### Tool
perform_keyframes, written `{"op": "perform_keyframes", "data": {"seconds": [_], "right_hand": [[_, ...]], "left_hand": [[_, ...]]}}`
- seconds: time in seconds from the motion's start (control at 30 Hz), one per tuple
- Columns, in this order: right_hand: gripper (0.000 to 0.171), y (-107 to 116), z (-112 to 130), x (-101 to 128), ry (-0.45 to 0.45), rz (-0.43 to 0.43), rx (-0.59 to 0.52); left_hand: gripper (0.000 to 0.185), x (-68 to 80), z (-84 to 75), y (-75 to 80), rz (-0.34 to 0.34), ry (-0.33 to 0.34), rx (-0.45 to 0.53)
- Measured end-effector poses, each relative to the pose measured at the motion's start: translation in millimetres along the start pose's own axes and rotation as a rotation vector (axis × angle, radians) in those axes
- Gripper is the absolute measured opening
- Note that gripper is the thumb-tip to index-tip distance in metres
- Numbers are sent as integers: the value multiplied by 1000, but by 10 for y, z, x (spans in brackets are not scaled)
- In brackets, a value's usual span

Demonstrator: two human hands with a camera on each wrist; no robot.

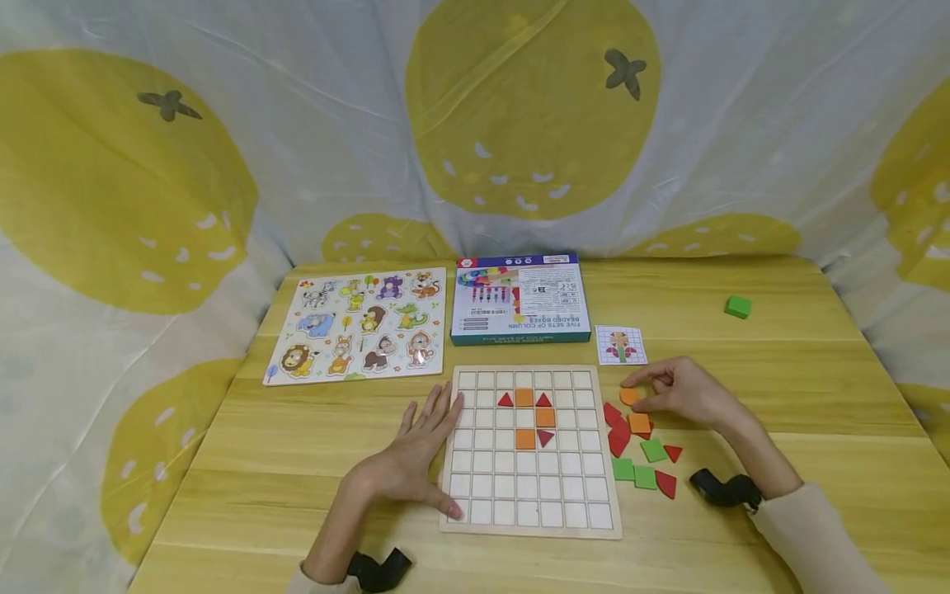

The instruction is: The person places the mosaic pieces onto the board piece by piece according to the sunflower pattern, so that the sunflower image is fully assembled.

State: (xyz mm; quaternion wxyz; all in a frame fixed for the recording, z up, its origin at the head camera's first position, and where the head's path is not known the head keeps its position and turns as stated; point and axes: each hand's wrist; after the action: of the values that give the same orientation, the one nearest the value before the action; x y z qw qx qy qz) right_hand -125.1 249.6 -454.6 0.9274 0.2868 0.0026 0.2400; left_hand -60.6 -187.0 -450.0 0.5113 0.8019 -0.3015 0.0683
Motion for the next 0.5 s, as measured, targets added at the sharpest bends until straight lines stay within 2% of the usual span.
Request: {"op": "perform_keyframes", "data": {"seconds": [0.27,0.37,0.5], "right_hand": [[28,-16,52,-8,12,-5,56],[28,-79,171,-18,31,-10,44],[29,-277,410,-99,44,4,-21]], "left_hand": [[151,-16,3,5,-4,-6,4],[151,-13,3,2,1,-2,10],[151,-8,2,0,3,2,6]]}}
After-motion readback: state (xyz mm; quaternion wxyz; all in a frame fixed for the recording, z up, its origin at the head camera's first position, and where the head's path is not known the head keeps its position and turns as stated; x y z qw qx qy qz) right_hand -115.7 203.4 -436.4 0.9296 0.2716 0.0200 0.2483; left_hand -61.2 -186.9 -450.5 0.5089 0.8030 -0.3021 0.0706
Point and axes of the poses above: each hand's wrist, its own x-axis away from the middle knuckle, its own y-axis out of the back of the hand, z = x × y, and after that the axes turned 11 degrees about y, right-handed
